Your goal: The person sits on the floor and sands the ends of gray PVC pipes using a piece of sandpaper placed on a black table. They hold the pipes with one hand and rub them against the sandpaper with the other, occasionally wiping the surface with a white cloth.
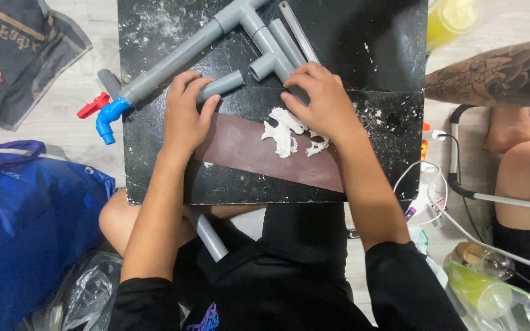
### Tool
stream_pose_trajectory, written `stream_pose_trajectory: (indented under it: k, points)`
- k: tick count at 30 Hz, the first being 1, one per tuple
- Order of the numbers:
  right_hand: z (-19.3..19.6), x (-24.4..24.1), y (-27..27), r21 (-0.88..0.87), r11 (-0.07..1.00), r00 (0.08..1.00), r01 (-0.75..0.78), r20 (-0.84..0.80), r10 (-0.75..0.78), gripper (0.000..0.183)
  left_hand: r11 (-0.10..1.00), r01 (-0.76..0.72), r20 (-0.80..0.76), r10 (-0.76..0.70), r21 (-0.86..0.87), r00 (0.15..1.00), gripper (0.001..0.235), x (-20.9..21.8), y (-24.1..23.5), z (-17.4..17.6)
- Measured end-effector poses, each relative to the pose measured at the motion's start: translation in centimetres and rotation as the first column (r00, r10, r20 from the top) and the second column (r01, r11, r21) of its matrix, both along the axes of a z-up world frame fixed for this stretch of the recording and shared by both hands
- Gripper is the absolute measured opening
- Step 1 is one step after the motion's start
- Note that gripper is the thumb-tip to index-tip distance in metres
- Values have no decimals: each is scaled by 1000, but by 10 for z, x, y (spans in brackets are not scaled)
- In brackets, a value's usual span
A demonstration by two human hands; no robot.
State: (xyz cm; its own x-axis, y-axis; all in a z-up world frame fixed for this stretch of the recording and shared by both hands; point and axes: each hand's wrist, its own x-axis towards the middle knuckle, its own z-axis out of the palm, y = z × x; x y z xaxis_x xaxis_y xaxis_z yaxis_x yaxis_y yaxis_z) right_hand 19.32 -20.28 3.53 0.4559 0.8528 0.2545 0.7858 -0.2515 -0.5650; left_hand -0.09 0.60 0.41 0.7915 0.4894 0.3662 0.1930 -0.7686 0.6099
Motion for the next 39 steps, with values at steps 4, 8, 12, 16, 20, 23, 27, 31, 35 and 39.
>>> stream_pose_trajectory:
  k: [4,8,12,16,20,23,27,31,35,39]
  points:
    - [1,6,5,46,999,1000,0,8,-1,13,1000,1,-165,4,30,986,38,9,7,7]
    - [-10,4,5,180,984,1000,11,-28,-6,14,974,98,-204,-55,205,977,48,29,8,9]
    - [-21,1,6,224,974,998,18,52,-30,9,963,51,-141,-13,266,990,42,31,-10,0]
    - [-28,-1,7,192,980,992,51,106,-73,8,935,1,1,-1,355,1000,38,32,-11,-8]
    - [-28,-4,7,185,981,990,51,120,-74,14,938,11,83,-42,347,996,37,31,-5,-17]
    - [-25,-6,6,223,973,992,63,93,-85,22,983,67,137,-90,169,986,32,26,-8,-7]
    - [-26,-7,3,227,972,995,57,68,-74,17,987,99,175,-120,126,977,26,22,-6,-9]
    - [-24,-7,2,250,967,997,55,31,-65,15,994,108,202,-112,28,973,24,22,-6,-6]
    - [-20,-7,2,301,953,999,43,-12,-42,13,995,73,178,-60,-64,982,32,22,-6,-5]
    - [-19,-4,6,322,946,999,50,-16,-47,13,994,68,189,-51,-85,981,31,23,-2,-4]
